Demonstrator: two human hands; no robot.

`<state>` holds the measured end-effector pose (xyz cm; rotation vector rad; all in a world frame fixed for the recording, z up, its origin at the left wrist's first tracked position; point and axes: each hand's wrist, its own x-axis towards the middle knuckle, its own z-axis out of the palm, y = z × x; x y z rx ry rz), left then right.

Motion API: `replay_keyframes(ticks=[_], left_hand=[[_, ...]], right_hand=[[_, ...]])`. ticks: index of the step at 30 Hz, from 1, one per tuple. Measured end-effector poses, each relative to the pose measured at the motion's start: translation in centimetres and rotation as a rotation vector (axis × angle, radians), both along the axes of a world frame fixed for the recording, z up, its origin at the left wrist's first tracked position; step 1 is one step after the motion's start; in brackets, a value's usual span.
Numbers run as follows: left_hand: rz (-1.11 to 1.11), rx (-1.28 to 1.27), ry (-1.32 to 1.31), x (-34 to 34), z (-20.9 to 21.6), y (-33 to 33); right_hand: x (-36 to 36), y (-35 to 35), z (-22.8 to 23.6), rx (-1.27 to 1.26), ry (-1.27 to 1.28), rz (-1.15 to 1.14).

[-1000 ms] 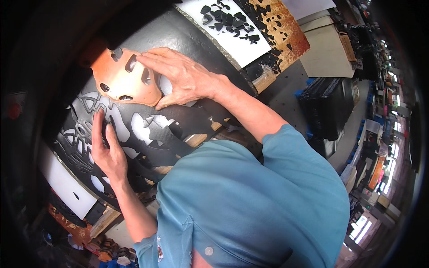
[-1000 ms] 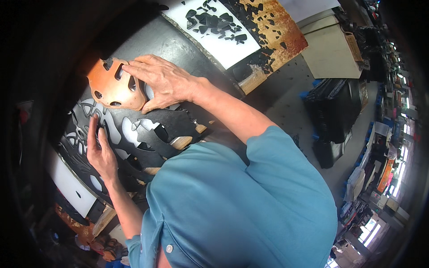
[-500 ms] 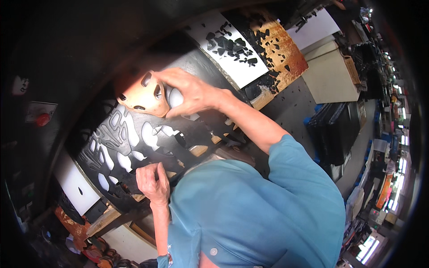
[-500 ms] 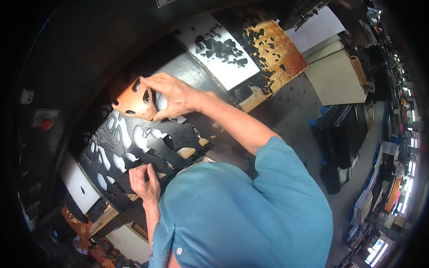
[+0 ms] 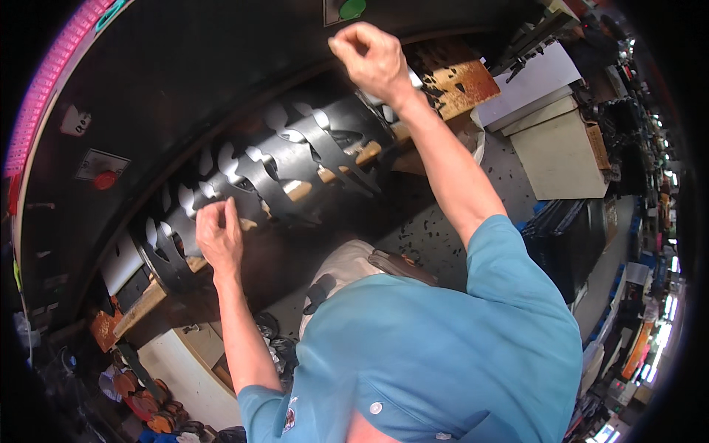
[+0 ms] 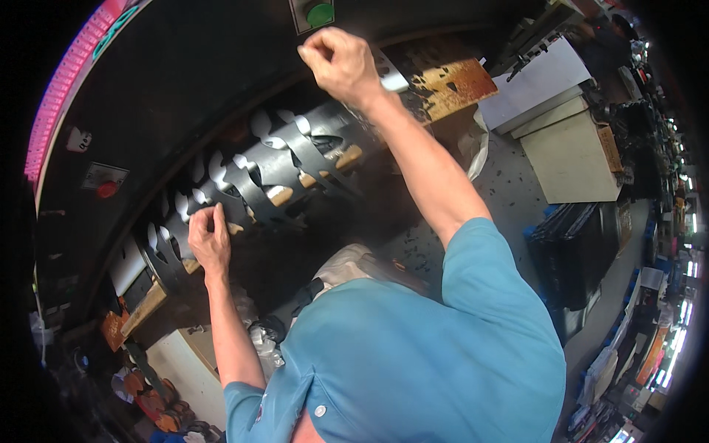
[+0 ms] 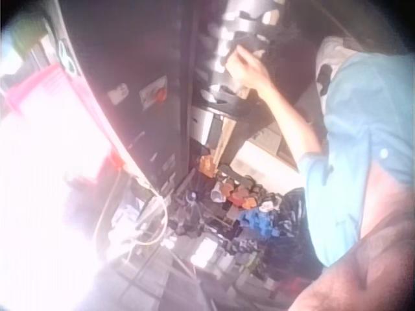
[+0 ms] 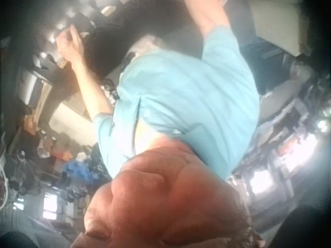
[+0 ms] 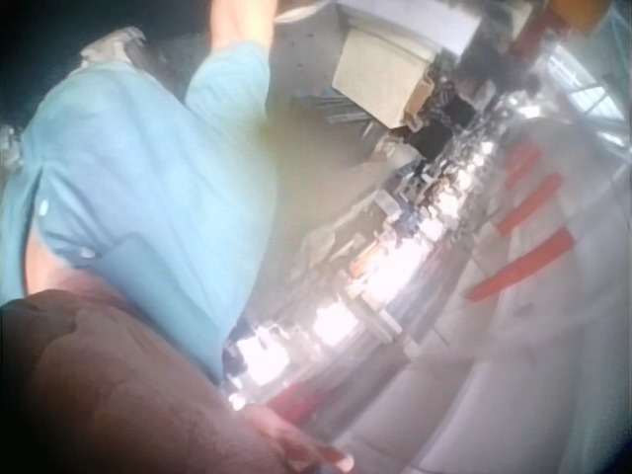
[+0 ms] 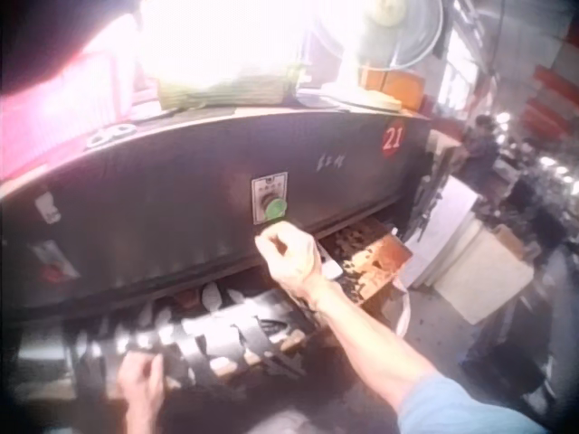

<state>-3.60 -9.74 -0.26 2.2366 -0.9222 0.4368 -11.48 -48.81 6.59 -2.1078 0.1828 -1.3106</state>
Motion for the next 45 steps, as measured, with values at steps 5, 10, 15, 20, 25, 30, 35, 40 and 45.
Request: replay_keyframes(ticks=[5, 10, 15, 20, 25, 30, 35, 40, 45], left_hand=[[0.043, -0.038, 0.098, 0.0, 0.2, 0.0], [0.015, -0.019, 0.029, -0.1, 0.0, 0.0], [0.052, 0.041, -0.06, -0.2, -0.1, -0.1], [0.059, 0.044, -0.089, -0.5, -0.2, -0.2], [0.063, 0.089, -0.075, -1.3, 0.0, -0.2], [0.073, 0.087, -0.031, -1.5, 0.5, -0.4], [0.025, 0.057, -0.027, -1.3, 0.4, -0.5], [0.05, 0.119, 0.073, -1.0, 0.7, -0.8], [-0.01, 0.108, 0.093, -0.9, 1.4, -1.1]], right_hand=[[-7.5, 3.8, -8.1, 0.303, 0.368, -0.268], [-8.4, 4.2, -10.6, -0.129, 0.229, -0.274], [-8.5, 4.3, -10.2, -0.163, 0.194, -0.258], [-9.4, 4.0, -10.2, -0.148, 0.203, -0.181], [-9.6, 3.5, -10.4, -0.095, 0.19, -0.118], [-10.5, 3.9, -9.0, -0.007, 0.239, -0.075], [-9.3, 3.2, -6.1, 0.244, 0.348, -0.188], [1.5, 2.2, -5.5, -0.094, 0.428, 0.267], [14.4, -1.3, -6.7, -0.502, 0.716, 0.358]])
